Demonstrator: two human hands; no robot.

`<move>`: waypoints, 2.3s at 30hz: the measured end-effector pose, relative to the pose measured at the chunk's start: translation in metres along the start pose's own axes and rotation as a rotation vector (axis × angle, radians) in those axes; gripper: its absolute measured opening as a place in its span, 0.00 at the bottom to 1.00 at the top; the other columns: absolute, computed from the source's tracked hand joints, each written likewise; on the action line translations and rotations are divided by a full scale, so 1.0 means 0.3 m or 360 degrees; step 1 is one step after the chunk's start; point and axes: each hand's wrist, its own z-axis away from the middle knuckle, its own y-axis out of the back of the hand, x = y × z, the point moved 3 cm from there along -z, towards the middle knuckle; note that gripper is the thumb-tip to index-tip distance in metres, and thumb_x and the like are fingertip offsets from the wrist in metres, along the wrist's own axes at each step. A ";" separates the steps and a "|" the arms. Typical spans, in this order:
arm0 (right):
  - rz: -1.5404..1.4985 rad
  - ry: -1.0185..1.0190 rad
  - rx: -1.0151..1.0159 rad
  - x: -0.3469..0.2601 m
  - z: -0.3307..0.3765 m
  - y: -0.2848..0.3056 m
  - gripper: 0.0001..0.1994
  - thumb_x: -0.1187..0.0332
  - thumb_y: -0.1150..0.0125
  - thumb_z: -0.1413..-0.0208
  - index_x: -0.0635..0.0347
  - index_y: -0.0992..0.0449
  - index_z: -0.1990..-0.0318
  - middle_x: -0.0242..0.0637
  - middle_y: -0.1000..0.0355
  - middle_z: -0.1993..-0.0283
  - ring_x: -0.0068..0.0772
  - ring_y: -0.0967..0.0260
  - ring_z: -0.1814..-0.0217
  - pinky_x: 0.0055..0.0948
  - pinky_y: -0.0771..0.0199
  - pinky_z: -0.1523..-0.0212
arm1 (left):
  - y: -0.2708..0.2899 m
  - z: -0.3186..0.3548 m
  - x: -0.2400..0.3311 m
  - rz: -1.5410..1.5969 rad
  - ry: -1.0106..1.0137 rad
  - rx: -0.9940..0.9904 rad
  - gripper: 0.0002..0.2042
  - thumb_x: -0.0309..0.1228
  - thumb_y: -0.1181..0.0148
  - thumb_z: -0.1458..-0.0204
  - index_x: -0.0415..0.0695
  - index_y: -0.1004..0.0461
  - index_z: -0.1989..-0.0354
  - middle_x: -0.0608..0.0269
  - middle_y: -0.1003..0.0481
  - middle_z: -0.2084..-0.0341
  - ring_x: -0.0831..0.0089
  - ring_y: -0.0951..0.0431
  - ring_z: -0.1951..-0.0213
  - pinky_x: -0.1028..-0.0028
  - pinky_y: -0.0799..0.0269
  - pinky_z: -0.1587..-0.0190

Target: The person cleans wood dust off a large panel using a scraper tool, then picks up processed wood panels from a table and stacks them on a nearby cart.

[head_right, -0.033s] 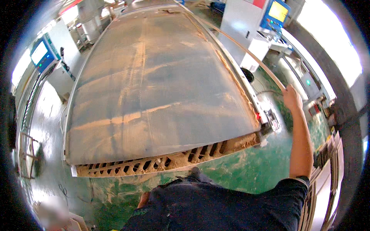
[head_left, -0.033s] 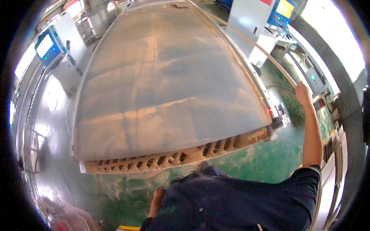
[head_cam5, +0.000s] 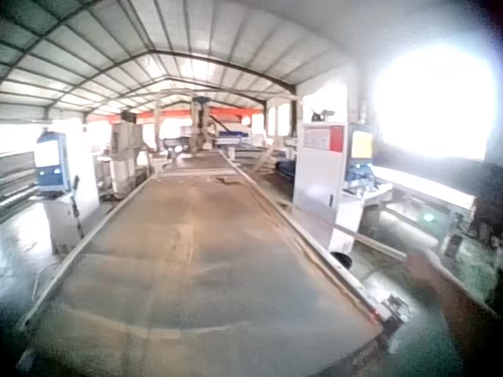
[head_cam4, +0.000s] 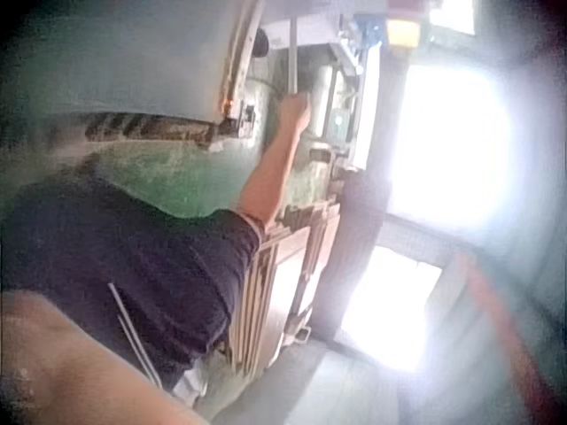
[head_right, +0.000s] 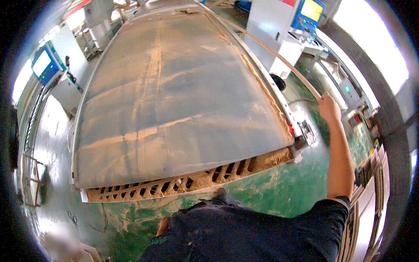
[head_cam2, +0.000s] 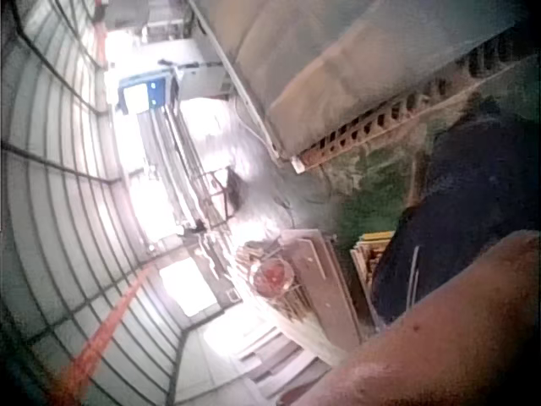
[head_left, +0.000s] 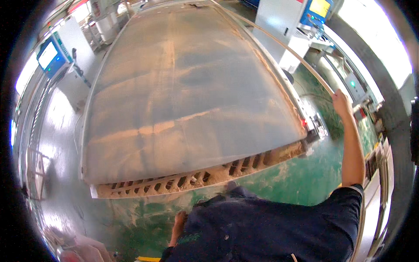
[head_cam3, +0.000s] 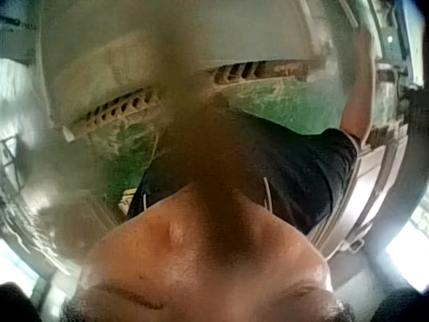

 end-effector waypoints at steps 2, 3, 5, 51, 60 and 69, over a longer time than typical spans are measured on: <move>0.0013 -0.0142 -0.0035 0.043 0.105 -0.020 0.14 0.57 0.52 0.41 0.60 0.32 0.60 0.53 0.27 0.62 0.59 0.29 0.58 0.52 0.31 0.59 | 0.090 -0.060 0.088 0.0670 0.0464 -0.0102 0.12 0.35 0.52 0.45 0.44 0.26 0.58 0.57 0.25 0.58 0.60 0.27 0.54 0.63 0.30 0.54; -0.0024 -0.0011 -0.0050 0.047 0.096 -0.127 0.15 0.56 0.51 0.42 0.61 0.31 0.61 0.53 0.27 0.62 0.58 0.29 0.58 0.51 0.31 0.59 | 0.139 -0.027 0.131 0.1011 0.0772 -0.0064 0.13 0.35 0.52 0.45 0.45 0.26 0.57 0.57 0.26 0.58 0.59 0.28 0.51 0.62 0.31 0.51; -0.0065 0.0045 -0.0241 0.009 0.132 -0.327 0.16 0.56 0.50 0.43 0.61 0.29 0.61 0.52 0.27 0.61 0.55 0.29 0.57 0.48 0.30 0.57 | -0.173 -0.021 -0.136 0.0391 0.0510 -0.0098 0.13 0.35 0.52 0.45 0.44 0.27 0.57 0.56 0.26 0.57 0.57 0.28 0.51 0.62 0.32 0.50; -0.0413 0.0040 -0.0010 -0.125 0.441 -0.582 0.08 0.66 0.45 0.48 0.62 0.28 0.67 0.46 0.27 0.62 0.51 0.28 0.59 0.45 0.29 0.59 | -0.213 0.058 -0.224 -0.0575 -0.0137 -0.0333 0.22 0.37 0.53 0.46 0.48 0.35 0.41 0.56 0.35 0.42 0.59 0.38 0.39 0.62 0.44 0.38; -0.0571 -0.0059 0.0005 -0.034 0.517 -0.529 0.08 0.67 0.46 0.48 0.61 0.26 0.64 0.48 0.29 0.61 0.55 0.30 0.59 0.47 0.31 0.58 | -0.112 -0.034 -0.203 -0.0075 0.0159 -0.0196 0.15 0.36 0.53 0.45 0.43 0.27 0.54 0.51 0.28 0.53 0.54 0.30 0.50 0.60 0.36 0.47; -0.0530 0.0154 -0.0025 -0.078 0.598 -0.508 0.09 0.69 0.47 0.46 0.59 0.26 0.59 0.45 0.29 0.61 0.52 0.29 0.60 0.44 0.29 0.59 | -0.114 -0.070 -0.149 -0.0521 -0.0436 -0.0205 0.14 0.36 0.52 0.47 0.41 0.26 0.59 0.50 0.26 0.59 0.52 0.26 0.56 0.59 0.31 0.52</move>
